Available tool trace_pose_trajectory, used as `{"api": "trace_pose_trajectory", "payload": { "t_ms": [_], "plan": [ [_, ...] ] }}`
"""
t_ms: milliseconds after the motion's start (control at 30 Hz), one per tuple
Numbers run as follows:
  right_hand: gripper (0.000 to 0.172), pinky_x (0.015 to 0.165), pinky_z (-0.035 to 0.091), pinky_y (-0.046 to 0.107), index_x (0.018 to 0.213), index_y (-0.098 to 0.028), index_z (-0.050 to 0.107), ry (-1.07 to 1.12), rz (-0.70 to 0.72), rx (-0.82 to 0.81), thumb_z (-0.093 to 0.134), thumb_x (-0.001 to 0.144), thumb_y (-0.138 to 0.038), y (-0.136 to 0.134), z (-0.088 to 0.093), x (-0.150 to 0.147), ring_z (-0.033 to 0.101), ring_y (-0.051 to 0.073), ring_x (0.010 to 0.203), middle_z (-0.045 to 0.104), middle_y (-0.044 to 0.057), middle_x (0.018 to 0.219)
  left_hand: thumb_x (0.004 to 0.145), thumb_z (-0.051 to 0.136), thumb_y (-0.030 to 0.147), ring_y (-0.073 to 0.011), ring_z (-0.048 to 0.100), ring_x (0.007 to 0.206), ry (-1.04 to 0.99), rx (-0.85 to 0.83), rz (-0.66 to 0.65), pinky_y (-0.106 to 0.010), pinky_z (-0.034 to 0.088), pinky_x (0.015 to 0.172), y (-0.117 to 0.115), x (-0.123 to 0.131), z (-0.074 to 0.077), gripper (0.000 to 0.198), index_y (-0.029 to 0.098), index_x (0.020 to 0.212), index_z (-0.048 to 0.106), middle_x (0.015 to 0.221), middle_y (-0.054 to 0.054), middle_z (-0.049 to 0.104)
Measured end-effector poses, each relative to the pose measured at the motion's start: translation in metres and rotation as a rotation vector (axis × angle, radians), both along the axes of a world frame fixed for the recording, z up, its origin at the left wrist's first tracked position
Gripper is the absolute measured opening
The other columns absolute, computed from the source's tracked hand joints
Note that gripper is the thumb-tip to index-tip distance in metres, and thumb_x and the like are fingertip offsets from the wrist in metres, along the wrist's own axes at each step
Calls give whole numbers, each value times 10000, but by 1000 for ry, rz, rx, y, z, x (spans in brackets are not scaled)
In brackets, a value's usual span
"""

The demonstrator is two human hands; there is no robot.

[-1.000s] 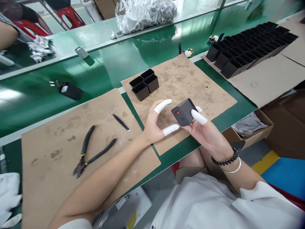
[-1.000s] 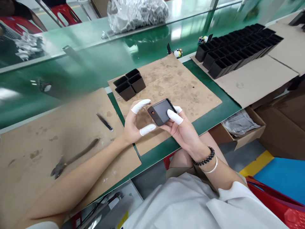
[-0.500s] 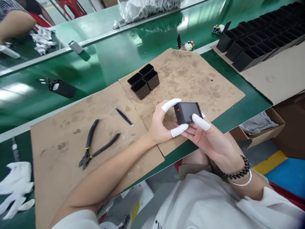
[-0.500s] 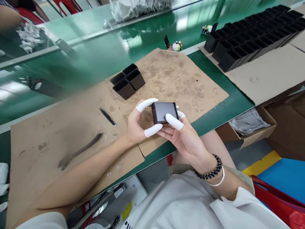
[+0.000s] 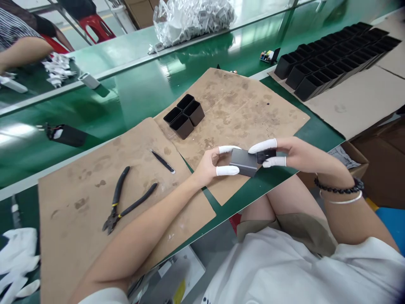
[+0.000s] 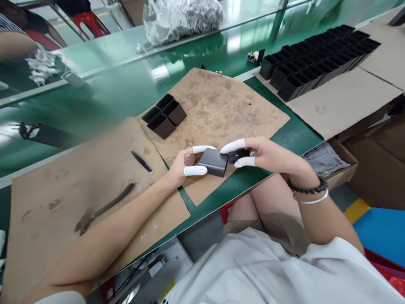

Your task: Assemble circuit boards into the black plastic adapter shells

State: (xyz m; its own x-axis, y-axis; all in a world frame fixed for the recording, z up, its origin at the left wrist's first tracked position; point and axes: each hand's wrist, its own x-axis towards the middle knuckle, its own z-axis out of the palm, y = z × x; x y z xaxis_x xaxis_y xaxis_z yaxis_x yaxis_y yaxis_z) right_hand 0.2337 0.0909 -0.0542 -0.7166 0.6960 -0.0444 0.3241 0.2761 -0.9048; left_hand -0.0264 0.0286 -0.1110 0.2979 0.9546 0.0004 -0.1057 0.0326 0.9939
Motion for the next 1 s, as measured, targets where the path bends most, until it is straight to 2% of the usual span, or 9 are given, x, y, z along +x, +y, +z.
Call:
{"api": "trace_pose_trajectory", "payload": {
  "t_ms": [100,233,300,467,600,700,767,867,1000],
  "plan": [
    [375,1044,576,520,1268,-297,748,-104,-81,304,632,960,-474,31,-15,4,702,304,1200,750,72,1297,594,925,471,-361,730,1144,-83,-58,16,-484,583,1017,2,-1,0,611,177,1107,770,1132,-101,797],
    [580,1265,294,645,1531,-228,540,-445,-174,634,584,997,-449,52,-49,2,385,388,1546,451,161,1648,595,908,451,-346,743,1102,-98,-74,58,-464,583,1007,0,-1,4,554,169,1053,779,1088,-99,806],
    [620,1270,266,656,1576,-248,480,-581,-155,687,541,1013,-500,37,-62,6,308,401,1584,373,167,1693,572,927,445,-330,743,1099,-130,-53,105,-445,580,1014,-2,0,7,564,177,1045,779,1088,-89,808],
    [619,1197,365,688,1549,-301,510,-703,-253,759,478,1008,-599,-39,-70,36,432,421,1497,461,184,1622,559,958,448,-329,712,1189,-165,5,189,-446,558,1070,-6,7,10,668,181,1135,748,1199,-101,785],
    [778,1155,405,741,1579,-267,445,-564,-412,553,618,917,-639,-60,-48,38,400,483,1510,429,225,1626,590,951,446,-337,678,1269,-225,-105,198,-465,546,1096,-7,13,5,722,187,1217,704,1267,-107,758],
    [1016,998,616,575,1646,-331,252,-138,-347,203,771,816,-601,-48,-19,6,586,397,1384,434,179,1633,576,969,440,-334,665,1286,-238,-105,188,-475,531,1118,-8,15,3,776,195,1252,676,1289,-110,744],
    [883,791,688,439,1562,-349,396,70,-234,-92,810,798,-507,-32,-1,-21,738,303,1125,605,135,1473,564,982,452,-327,660,1287,-253,-86,199,-474,523,1127,-9,18,1,813,200,1264,653,1338,-119,716],
    [385,623,670,349,1127,-244,696,139,-165,-327,809,775,-354,6,23,-55,741,220,840,746,78,1072,592,971,484,-298,667,1253,-264,-75,299,-472,528,1120,-9,22,-3,907,219,1356,560,1479,-139,608],
    [273,606,663,359,924,-202,691,189,-219,-34,818,685,-167,79,61,-111,720,219,795,734,57,969,764,846,520,-294,684,1175,-11,-7,291,-563,510,1114,-10,26,-8,938,256,1532,378,1466,-168,567]
  ]
}}
